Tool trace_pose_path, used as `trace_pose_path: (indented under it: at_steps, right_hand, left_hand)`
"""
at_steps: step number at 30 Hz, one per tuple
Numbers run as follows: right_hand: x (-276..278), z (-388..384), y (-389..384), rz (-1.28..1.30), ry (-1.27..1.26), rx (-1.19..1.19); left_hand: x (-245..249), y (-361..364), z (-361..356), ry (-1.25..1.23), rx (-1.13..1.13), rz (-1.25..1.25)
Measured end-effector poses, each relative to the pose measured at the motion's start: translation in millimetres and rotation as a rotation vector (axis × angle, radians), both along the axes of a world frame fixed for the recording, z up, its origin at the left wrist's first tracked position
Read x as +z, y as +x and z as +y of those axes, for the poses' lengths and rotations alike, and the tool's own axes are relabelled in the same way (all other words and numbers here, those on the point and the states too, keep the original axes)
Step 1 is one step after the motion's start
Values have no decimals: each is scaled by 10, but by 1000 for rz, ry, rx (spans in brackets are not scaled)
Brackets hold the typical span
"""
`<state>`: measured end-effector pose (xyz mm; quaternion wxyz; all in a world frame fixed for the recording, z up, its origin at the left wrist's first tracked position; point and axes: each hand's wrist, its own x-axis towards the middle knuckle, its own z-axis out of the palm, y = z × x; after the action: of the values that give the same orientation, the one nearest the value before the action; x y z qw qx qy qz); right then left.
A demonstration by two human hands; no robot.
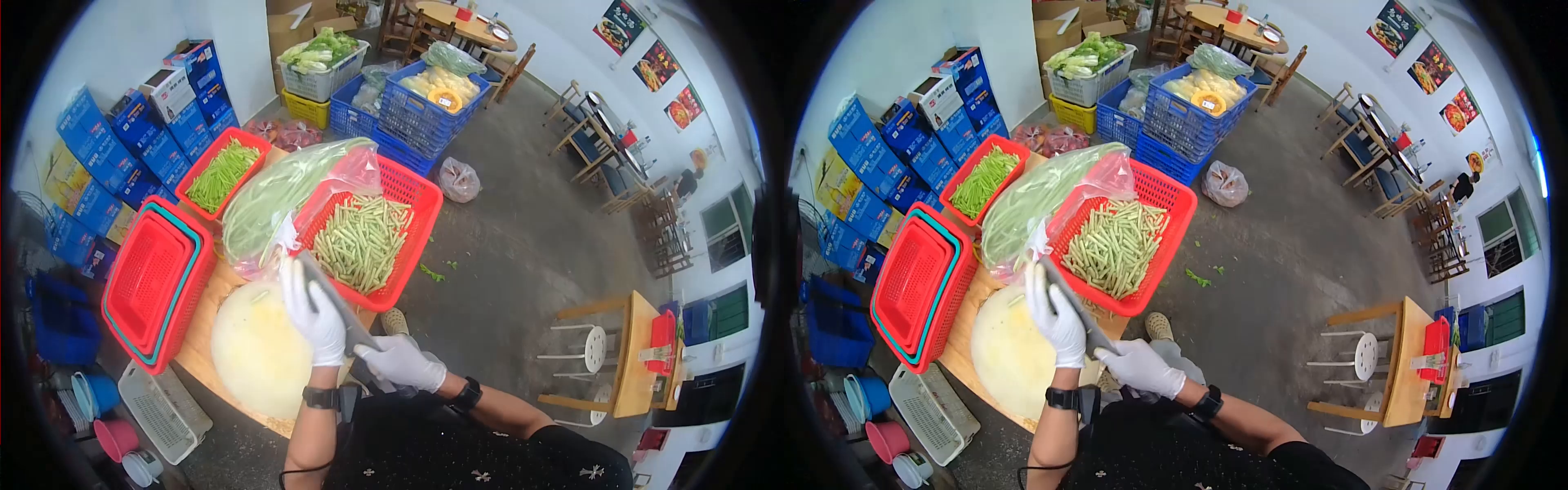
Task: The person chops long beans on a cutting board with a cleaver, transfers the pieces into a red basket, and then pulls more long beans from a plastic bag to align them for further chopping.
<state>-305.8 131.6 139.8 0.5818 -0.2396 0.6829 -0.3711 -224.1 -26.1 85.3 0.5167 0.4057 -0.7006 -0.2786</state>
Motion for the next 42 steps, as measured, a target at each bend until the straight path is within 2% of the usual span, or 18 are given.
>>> trace_pose_path:
  at_steps: [3,5,7,10,11,13,15,17,19,22,24,25,27,29,31,33,39,42]
  right_hand:
    - [-38,-39,-422,119,-19,-176]
    - [-120,-12,-758,123,-14,-378]
    - [-207,183,-1290,139,-40,-413]
    - [-150,493,-2049,198,49,-389]
    - [-100,547,-2283,195,54,-372]
    - [-201,698,-2620,195,44,-380]
    - [-141,780,-2877,164,102,-350]
    - [-81,802,-3027,158,116,-325]
    - [-110,792,-3148,150,125,-305]
    - [-186,860,-3258,133,94,-315]
    - [-213,834,-3332,154,93,-342]
    - [-197,818,-3368,156,93,-325]
    - [-147,802,-3418,136,91,-329]
    - [-100,742,-3488,137,125,-287]
    - [-107,631,-3570,135,156,-255]
    - [-157,505,-3619,236,98,-29]
    - [-72,-191,-3226,152,-34,315]
    - [-28,-602,-2767,302,-224,622]
  left_hand:
    - [-66,-657,-214,103,-139,49]
    - [-582,-1025,-372,277,-120,-96]
    - [-790,-1066,-412,289,-55,-115]
    - [-779,-1063,-363,606,-152,-174]
    - [-858,-1132,-389,605,-137,-186]
    - [-1103,-1251,-370,225,3,-794]
    - [-1087,-1523,-371,612,-163,-851]
    - [-1065,-1831,-242,551,-74,-1008]
    - [-1208,-2063,-158,389,-73,-879]
    - [-1257,-2428,-136,382,-107,-1037]
    - [-1266,-2541,-233,306,-288,-894]
    - [-1254,-2529,-262,315,-272,-890]
    - [-1235,-2411,-278,353,-509,-636]
    - [-873,-2138,-142,286,-432,-641]
    - [-677,-1615,51,482,-383,-432]
    - [-339,-1063,309,476,-190,-356]
    - [-617,604,1297,668,627,-175]
    - [-796,988,1950,838,836,-141]
